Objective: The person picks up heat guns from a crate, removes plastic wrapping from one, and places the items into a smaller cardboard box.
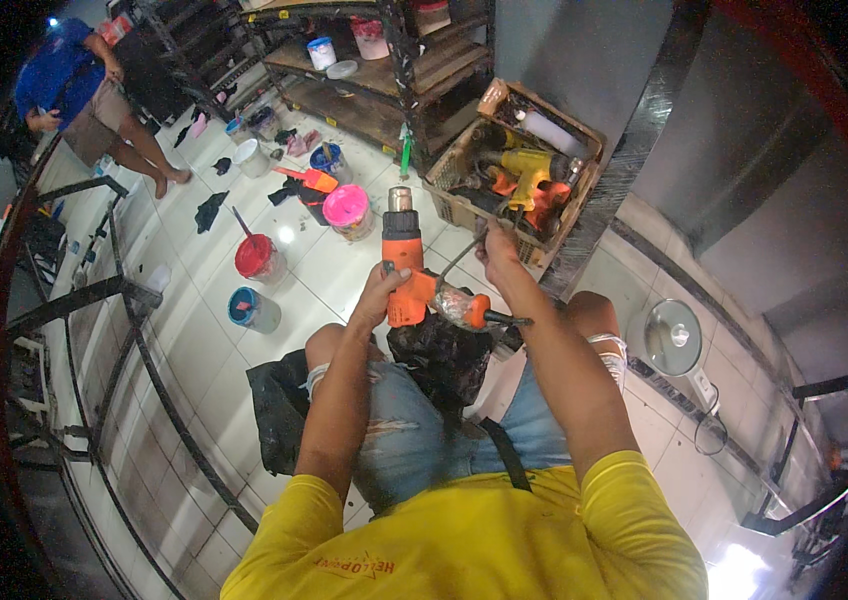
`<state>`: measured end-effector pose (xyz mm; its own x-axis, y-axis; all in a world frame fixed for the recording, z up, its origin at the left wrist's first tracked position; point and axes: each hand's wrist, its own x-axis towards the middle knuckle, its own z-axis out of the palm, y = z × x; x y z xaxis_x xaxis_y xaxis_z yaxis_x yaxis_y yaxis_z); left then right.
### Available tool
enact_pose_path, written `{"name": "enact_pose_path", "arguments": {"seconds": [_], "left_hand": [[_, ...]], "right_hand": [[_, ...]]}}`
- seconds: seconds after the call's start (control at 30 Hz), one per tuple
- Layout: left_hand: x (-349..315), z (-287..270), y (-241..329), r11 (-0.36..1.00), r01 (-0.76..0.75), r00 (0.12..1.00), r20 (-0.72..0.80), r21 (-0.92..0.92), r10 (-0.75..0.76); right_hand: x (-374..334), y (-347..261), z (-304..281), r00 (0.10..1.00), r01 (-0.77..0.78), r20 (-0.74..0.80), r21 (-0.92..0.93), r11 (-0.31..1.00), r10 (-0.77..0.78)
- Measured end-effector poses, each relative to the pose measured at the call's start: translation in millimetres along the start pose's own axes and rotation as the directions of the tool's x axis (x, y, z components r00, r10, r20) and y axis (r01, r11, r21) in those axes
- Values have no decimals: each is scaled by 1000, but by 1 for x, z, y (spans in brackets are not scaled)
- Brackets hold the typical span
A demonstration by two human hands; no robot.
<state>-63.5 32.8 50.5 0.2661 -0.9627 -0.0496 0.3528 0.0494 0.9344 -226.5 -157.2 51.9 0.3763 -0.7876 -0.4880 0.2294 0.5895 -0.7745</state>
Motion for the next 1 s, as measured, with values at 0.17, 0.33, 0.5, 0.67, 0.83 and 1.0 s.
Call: {"name": "enact_pose_path", "arguments": {"seconds": [0.17, 0.33, 0.5, 0.67, 0.83, 1.0], "left_hand": [[-8, 1, 1, 998, -24, 997, -73, -59, 19], [-6, 13, 10, 987, -32, 996, 73, -157, 44], [-21, 22, 19, 983, -65, 995, 60, -173, 76], [-16, 4, 17, 993, 4, 981, 192, -122, 19], [-11, 5, 16, 944, -51, 994, 76, -327, 80], [-12, 25, 34, 834, 202, 978, 55, -514, -203]], "right_hand": [[-54, -63, 30, 976, 216, -31, -37, 976, -217], [-142, -102, 42, 848, 499, 288, -149, 853, -446], [-188, -95, 28, 830, 507, 391, -228, 831, -398], [-229, -90, 8, 772, 506, 575, -299, 809, -270], [-201, -91, 8, 827, 441, 493, -274, 855, -269], [-202, -61, 4, 643, 666, 727, -378, 643, -239]]}}
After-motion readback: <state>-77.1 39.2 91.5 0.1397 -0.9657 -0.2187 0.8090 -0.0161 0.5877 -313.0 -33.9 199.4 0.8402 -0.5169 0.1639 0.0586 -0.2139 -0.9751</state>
